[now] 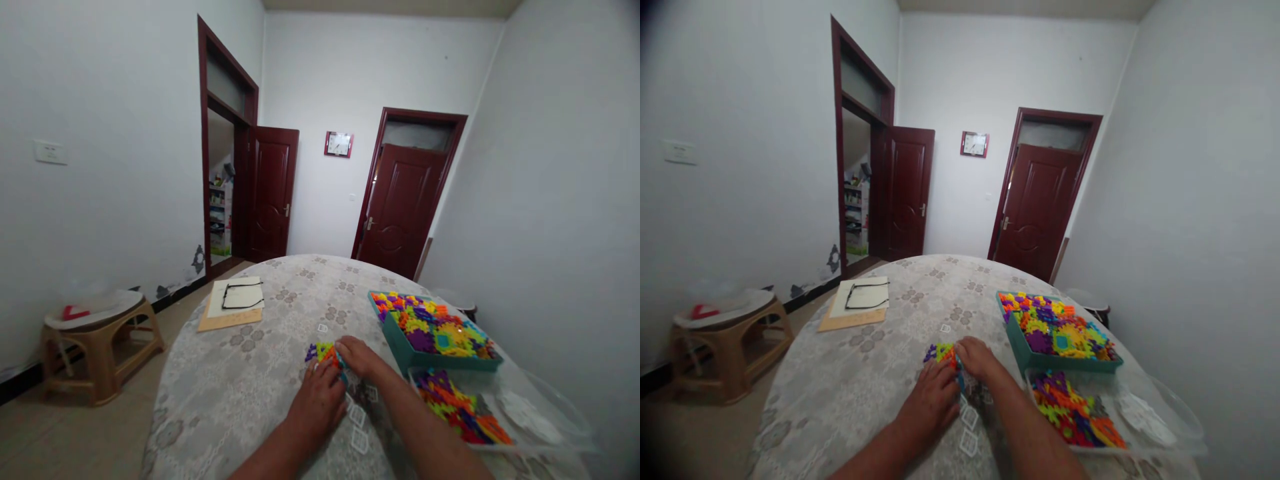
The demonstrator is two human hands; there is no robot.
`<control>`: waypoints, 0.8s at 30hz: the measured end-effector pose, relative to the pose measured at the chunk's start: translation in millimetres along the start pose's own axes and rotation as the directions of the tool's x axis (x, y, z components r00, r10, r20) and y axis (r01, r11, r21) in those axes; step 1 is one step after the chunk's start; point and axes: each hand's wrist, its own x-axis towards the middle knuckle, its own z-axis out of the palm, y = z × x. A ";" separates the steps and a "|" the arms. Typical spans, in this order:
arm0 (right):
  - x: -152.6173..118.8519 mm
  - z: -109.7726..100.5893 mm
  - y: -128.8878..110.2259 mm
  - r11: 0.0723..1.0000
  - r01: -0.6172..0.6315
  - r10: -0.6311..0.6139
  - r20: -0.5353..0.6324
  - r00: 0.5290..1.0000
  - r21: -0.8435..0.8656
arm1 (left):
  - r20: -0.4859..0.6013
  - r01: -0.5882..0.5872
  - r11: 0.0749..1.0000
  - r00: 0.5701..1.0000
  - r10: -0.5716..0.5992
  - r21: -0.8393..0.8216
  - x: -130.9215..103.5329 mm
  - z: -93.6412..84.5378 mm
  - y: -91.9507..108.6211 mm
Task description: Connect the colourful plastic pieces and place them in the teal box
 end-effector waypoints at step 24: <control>-120.1 45.2 -25.4 0.997 -0.032 0.018 -0.191 0.981 -0.071 | -0.224 0.194 0.824 0.906 -0.358 -0.532 18.3 -26.7 1.4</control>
